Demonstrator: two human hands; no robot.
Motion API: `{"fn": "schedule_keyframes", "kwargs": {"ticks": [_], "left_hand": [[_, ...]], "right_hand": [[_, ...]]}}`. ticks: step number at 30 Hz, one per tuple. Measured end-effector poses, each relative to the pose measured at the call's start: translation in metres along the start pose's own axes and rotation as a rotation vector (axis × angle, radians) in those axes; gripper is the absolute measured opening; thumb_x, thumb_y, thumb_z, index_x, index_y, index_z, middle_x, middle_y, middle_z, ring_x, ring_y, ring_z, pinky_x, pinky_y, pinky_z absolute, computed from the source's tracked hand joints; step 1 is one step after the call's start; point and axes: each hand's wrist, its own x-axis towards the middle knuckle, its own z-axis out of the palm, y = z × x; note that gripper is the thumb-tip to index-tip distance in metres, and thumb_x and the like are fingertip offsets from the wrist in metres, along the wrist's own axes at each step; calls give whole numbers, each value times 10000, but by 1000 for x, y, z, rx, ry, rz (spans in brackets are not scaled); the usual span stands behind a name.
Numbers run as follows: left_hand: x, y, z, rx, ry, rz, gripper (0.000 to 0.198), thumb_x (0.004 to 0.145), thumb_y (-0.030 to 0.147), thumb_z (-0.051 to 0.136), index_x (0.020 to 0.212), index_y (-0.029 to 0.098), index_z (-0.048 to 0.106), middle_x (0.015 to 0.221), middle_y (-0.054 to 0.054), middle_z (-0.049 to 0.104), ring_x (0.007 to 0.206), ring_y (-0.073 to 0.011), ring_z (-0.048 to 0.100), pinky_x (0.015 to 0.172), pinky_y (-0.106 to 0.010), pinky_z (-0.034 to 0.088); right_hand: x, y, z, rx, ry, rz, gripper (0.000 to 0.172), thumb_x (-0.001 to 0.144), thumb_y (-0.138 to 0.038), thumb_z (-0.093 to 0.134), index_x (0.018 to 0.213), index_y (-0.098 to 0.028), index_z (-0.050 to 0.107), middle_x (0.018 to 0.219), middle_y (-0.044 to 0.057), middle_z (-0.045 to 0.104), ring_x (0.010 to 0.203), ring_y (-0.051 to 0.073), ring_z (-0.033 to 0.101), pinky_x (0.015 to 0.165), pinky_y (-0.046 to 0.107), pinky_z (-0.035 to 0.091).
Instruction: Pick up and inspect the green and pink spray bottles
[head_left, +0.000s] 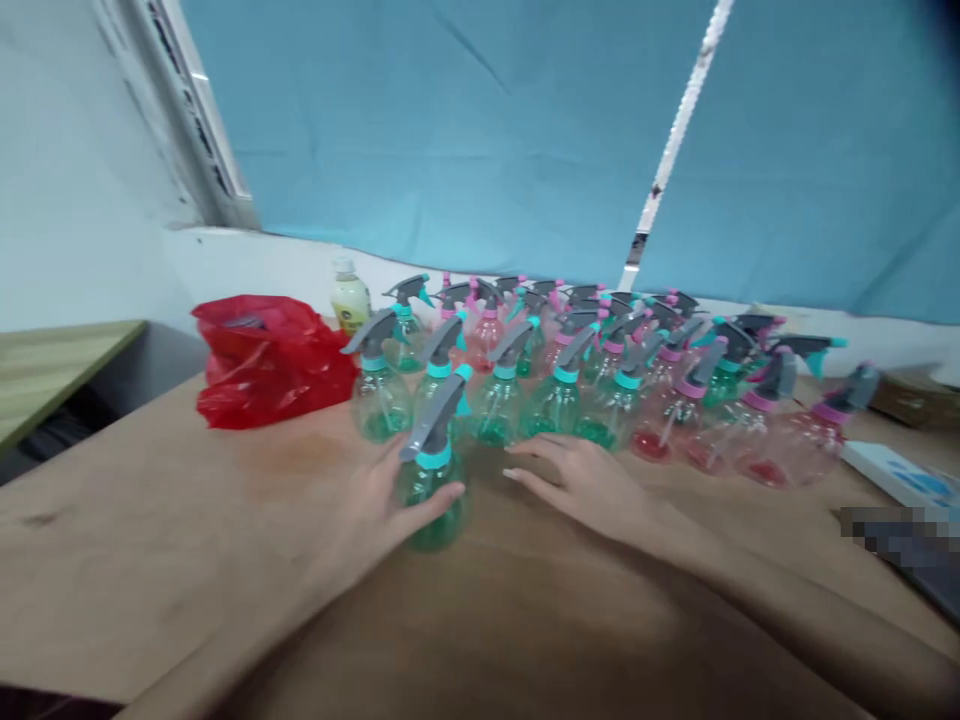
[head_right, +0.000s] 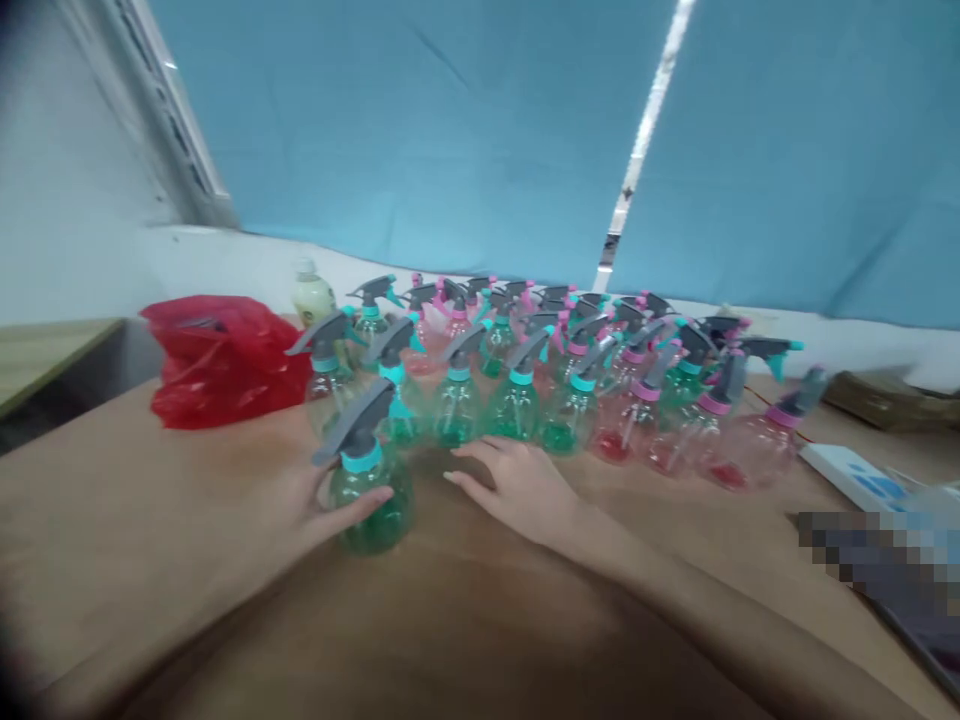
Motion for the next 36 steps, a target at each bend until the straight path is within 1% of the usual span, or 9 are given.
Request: {"fn": "schedule_keyframes", "kwargs": {"ticks": [3, 6, 8, 13, 17, 20, 25, 30, 36], "left_hand": [[-10, -35, -30, 39, 153, -22, 430, 713, 531, 627, 1002, 213, 605, 1049, -69, 662, 930, -280, 623, 832, -432, 484], [-15, -66, -54, 53, 242, -75, 415, 703, 511, 648, 985, 209, 618, 1028, -67, 665, 960, -283, 614, 857, -437, 476], [-14, -85, -67, 51, 263, -130, 382, 706, 505, 648, 939, 205, 615, 944, -55, 672, 885, -271, 630, 812, -431, 497], [2, -116, -85, -60, 341, -148, 424, 692, 506, 664, 987, 209, 595, 976, -45, 664, 916, -262, 625, 829, -404, 495], [17, -118, -88, -108, 312, -134, 433, 745, 490, 624, 1063, 200, 577, 1039, -58, 662, 936, -246, 621, 839, -388, 489], [25, -115, -90, -81, 266, -90, 428, 782, 480, 583, 1090, 184, 567, 1097, -78, 649, 976, -255, 606, 863, -404, 468], [37, -120, -89, 2, 280, -55, 427, 787, 493, 566, 1092, 195, 571, 1079, -76, 659, 961, -265, 608, 847, -408, 458], [46, -125, -87, 49, 272, 1, 423, 810, 493, 543, 1096, 181, 569, 1098, -82, 650, 959, -259, 604, 857, -393, 446], [48, -122, -86, 74, 270, -7, 431, 816, 510, 527, 1092, 181, 559, 1083, -84, 647, 958, -259, 600, 849, -391, 445]], "right_hand": [[33, -38, 13, 130, 53, -47, 332, 879, -390, 505, 1154, -218, 573, 1137, 47, 642, 1017, 215, 603, 871, 376, 476], [65, -68, 28, 255, 101, 0, 437, 853, -405, 526, 1240, -204, 512, 1106, 78, 646, 921, 208, 628, 823, 362, 491], [84, -82, 37, 291, 123, 55, 560, 829, -431, 536, 1316, -173, 441, 1056, 106, 657, 874, 227, 635, 808, 383, 490], [119, -97, 52, 276, 79, 176, 720, 803, -475, 524, 1381, -86, 342, 993, 165, 656, 911, 298, 615, 800, 447, 474], [135, -102, 58, 231, 50, 204, 807, 797, -499, 521, 1405, -33, 269, 1132, 227, 589, 1049, 353, 551, 845, 484, 452], [145, -104, 60, 215, 61, 232, 827, 790, -490, 540, 1402, -16, 251, 1174, 252, 552, 1061, 373, 544, 839, 491, 457], [160, -104, 62, 268, 81, 225, 658, 794, -448, 556, 1317, -94, 372, 1031, 187, 617, 912, 330, 616, 711, 447, 499], [166, -101, 67, 254, 75, 232, 522, 789, -401, 574, 1188, -83, 462, 902, 164, 634, 836, 304, 629, 661, 425, 503], [157, -102, 67, 231, 71, 205, 529, 790, -437, 561, 1165, -77, 465, 921, 164, 618, 861, 309, 623, 652, 421, 508]]}}
